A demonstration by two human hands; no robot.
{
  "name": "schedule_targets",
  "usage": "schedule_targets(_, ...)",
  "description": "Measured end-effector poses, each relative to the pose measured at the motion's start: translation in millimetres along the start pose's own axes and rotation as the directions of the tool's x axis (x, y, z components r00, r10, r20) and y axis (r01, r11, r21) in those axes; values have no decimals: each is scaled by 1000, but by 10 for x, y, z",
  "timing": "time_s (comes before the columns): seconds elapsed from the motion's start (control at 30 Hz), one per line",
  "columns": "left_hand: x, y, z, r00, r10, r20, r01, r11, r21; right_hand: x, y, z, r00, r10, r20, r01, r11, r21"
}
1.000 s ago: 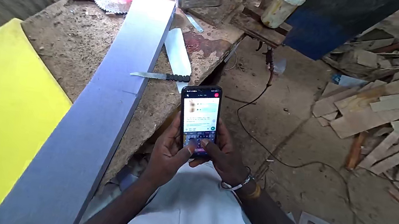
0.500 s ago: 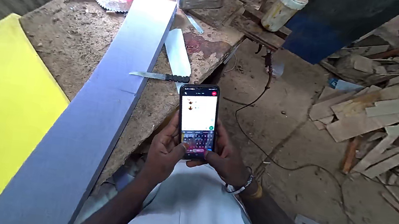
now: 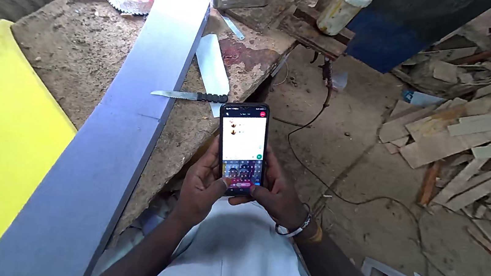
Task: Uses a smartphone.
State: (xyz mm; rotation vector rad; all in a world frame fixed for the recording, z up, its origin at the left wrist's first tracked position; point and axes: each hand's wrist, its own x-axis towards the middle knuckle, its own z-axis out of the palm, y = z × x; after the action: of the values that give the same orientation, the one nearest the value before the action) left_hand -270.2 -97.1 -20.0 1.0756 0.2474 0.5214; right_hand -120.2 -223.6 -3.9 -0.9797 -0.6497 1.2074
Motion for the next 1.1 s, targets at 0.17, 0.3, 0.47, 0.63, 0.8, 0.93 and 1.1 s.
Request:
schedule_targets(0.17, 59, -28, 22, 1000, -11, 29, 12, 1000, -19, -22, 15, -75, 1000, -5, -19, 6, 999, 36)
schedule_targets(0.3, 91, -59, 50, 997, 0, 77, 0, 1000, -2, -11, 26, -110, 995, 23, -98, -10, 991, 133)
schedule_targets(0.47, 97, -89, 94, 993, 0, 118, 1, 1000, -3, -17, 24, -128, 978, 52, -203, -28, 993, 118)
schedule_targets(0.63, 94, -116, 135, 994, -16, 107, 17, 1000, -10, -65, 72, -193, 985, 24, -172, 8, 984, 179)
schedule_targets(0.8, 115, -131, 183, 997, -81, 1, 81, 996, 48, -92, 79, -227, 988, 44, -145, -15, 981, 194)
schedule_targets(0.93, 157, -133, 187, 979, -171, -114, 178, 983, 52, -79, 71, -221, 983, 96, -157, -67, 982, 175)
schedule_targets(1.1, 251, -77, 197, 952, -184, -245, 222, 965, 139, -64, 33, -236, 971, 144, -190, -119, 983, 138)
